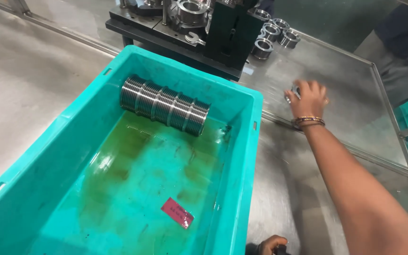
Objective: Assemble metal rings and grooved cylinders by hand.
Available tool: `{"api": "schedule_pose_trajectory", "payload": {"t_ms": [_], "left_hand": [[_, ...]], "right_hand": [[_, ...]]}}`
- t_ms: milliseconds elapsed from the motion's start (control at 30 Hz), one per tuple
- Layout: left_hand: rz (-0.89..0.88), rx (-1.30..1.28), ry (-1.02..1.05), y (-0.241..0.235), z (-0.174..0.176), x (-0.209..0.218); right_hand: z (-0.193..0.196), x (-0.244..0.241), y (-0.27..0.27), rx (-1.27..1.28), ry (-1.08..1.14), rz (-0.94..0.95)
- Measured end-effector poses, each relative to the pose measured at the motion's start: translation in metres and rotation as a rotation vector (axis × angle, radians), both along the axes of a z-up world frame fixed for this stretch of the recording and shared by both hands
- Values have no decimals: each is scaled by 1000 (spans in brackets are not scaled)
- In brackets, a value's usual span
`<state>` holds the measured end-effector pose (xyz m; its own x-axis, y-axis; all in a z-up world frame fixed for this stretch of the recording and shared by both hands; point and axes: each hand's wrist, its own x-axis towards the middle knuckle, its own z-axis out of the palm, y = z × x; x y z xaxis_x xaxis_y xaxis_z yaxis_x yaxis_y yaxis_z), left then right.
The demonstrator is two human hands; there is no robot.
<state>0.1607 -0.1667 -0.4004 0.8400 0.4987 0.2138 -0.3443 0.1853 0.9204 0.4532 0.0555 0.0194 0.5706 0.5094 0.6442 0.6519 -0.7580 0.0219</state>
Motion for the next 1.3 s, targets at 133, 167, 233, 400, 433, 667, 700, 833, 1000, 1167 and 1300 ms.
{"api": "schedule_pose_trajectory", "payload": {"t_ms": [133,167,233,400,433,667,700,833,1000,1167,1300], "left_hand": [[-116,-48,114,7,22,0],[-123,-46,112,14,35,-2],[100,-7,-356,30,61,-8],[166,-302,-163,68,206,-62],[158,-354,-130,76,229,-69],[3,-328,2,108,301,-99],[1,-264,8,111,307,-102],[95,53,84,142,357,-129],[16,40,255,151,383,-140],[90,54,102,142,358,-128],[126,67,9,144,356,-127]], "right_hand": [[82,-98,55,187,111,587],[94,-125,68,189,107,581],[122,-181,95,-270,323,709],[96,-234,137,-762,369,521],[93,-246,140,-877,319,412],[72,-269,127,-675,-66,559],[70,-269,128,-633,-168,611],[59,-262,136,-643,-115,666],[70,-267,136,-635,182,525],[68,-266,129,-536,220,495],[89,-280,99,-97,501,500]]}}
